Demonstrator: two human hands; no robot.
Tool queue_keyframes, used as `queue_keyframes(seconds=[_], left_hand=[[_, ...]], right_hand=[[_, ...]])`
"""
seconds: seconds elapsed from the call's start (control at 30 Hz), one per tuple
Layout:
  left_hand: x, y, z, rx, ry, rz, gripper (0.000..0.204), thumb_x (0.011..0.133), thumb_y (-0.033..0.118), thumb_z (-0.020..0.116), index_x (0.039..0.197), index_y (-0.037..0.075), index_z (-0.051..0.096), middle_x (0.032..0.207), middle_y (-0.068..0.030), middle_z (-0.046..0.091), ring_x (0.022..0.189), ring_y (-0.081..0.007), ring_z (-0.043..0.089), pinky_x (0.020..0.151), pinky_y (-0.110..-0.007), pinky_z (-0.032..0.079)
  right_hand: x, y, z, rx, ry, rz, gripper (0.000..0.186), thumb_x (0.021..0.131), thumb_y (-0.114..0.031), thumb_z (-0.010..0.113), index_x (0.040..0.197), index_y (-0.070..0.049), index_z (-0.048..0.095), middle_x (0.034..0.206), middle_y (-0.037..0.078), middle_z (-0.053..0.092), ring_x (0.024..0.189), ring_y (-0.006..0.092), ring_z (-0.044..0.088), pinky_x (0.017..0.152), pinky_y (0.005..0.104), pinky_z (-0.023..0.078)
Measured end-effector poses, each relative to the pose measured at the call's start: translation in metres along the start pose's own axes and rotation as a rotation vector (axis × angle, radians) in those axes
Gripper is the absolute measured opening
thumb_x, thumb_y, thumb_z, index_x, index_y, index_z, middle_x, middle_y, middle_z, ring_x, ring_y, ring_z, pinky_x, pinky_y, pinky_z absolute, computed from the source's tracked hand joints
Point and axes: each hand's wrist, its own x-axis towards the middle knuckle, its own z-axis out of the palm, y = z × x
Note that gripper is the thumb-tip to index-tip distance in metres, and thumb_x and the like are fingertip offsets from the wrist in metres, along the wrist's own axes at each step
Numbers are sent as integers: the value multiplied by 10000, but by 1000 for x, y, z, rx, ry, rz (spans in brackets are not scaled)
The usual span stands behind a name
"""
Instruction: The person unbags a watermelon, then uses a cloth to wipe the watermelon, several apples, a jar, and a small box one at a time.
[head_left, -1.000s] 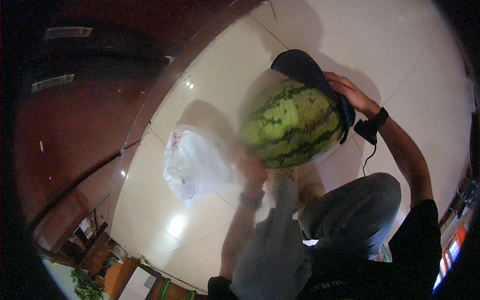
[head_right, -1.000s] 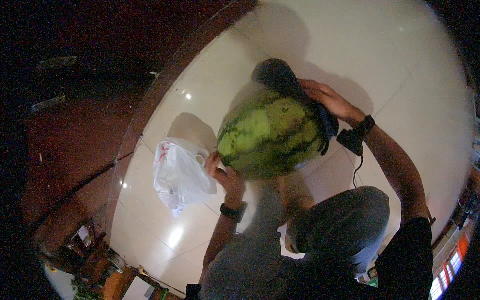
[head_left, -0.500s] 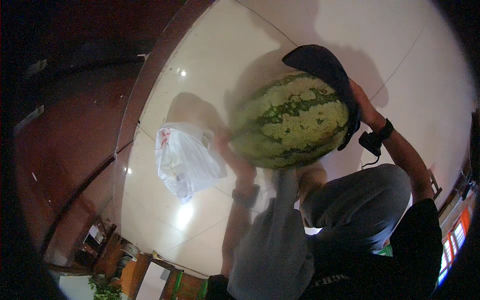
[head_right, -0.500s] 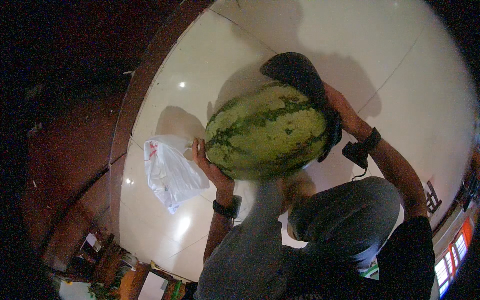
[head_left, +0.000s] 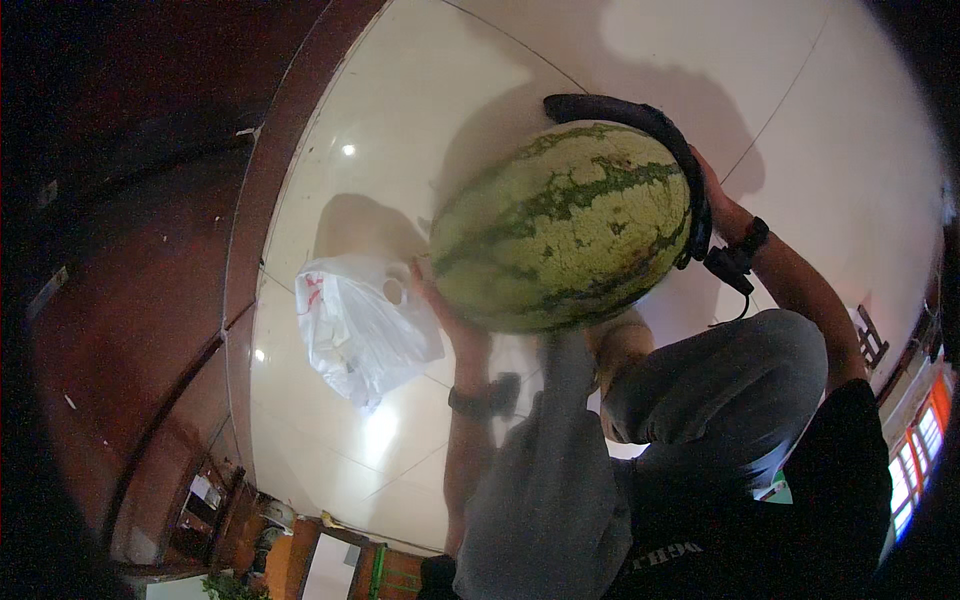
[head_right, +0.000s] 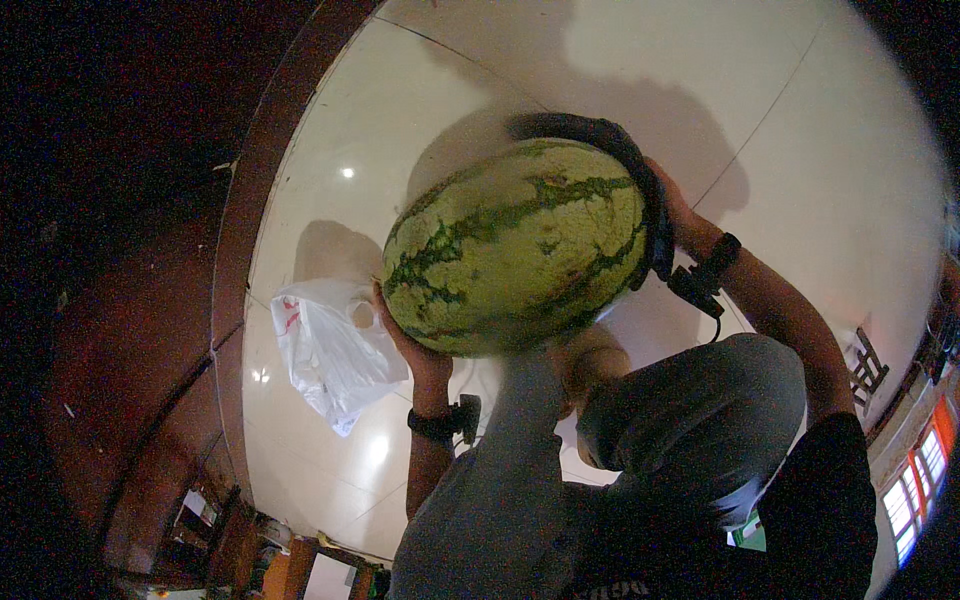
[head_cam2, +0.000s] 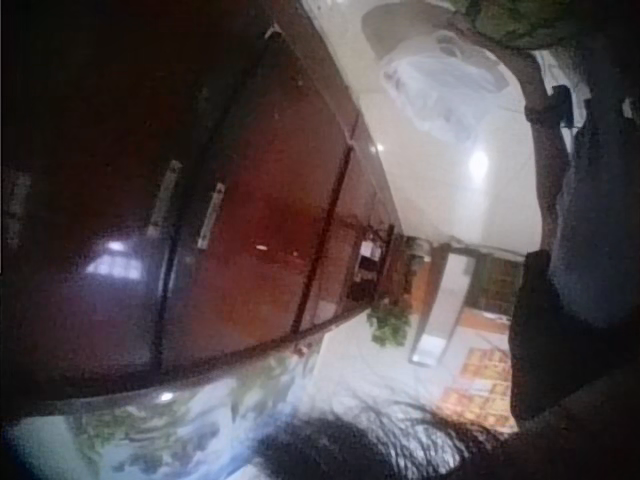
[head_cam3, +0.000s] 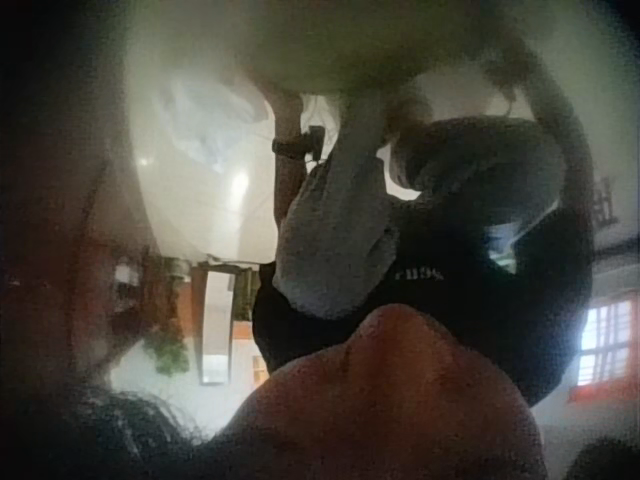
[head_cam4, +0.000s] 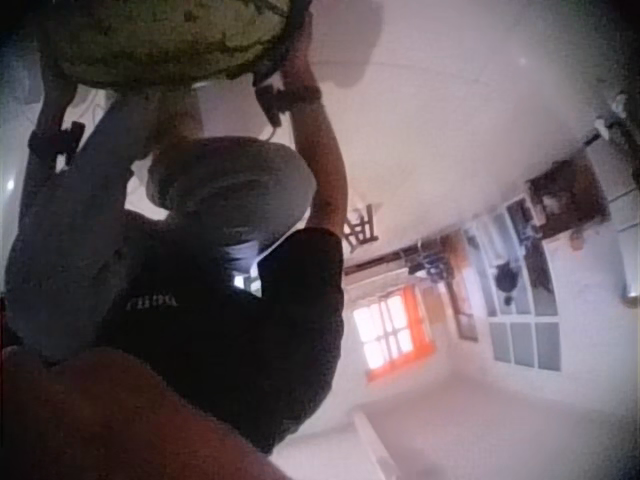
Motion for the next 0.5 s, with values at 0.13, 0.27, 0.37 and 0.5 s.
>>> queue_keyframes(seconds=[0.13,0.27,0.37,0.5], left_hand=[[7,2,-6,-365,-64,-367,594,906,542,348,1318,118,401,1313,-99,438,1184,-286,436,978,-448,384],[4,-3,3,-487,-16,-390,597,897,548,346,1308,121,421,1279,-100,469,1135,-292,477,946,-449,411],[-2,-1,12,-444,19,-360,614,893,555,349,1311,110,415,1276,-100,466,1127,-291,475,926,-447,424],[14,-21,-23,-181,107,-121,626,891,557,360,1313,97,410,1271,-101,464,1127,-283,472,914,-436,437]], right_hand=[[1,-14,20,112,111,101,354,963,-283,411,1224,-58,490,1148,86,534,1052,184,496,928,323,392],[5,-8,14,-59,103,-52,368,961,-314,408,1206,-54,495,1115,76,532,1025,180,497,917,318,392],[12,-13,8,-26,114,-122,404,953,-339,417,1215,-40,487,1125,82,528,1024,182,494,926,327,385],[31,-59,53,-103,-23,-61,439,952,-336,414,1246,-15,472,1191,98,515,1085,193,480,960,323,367]])
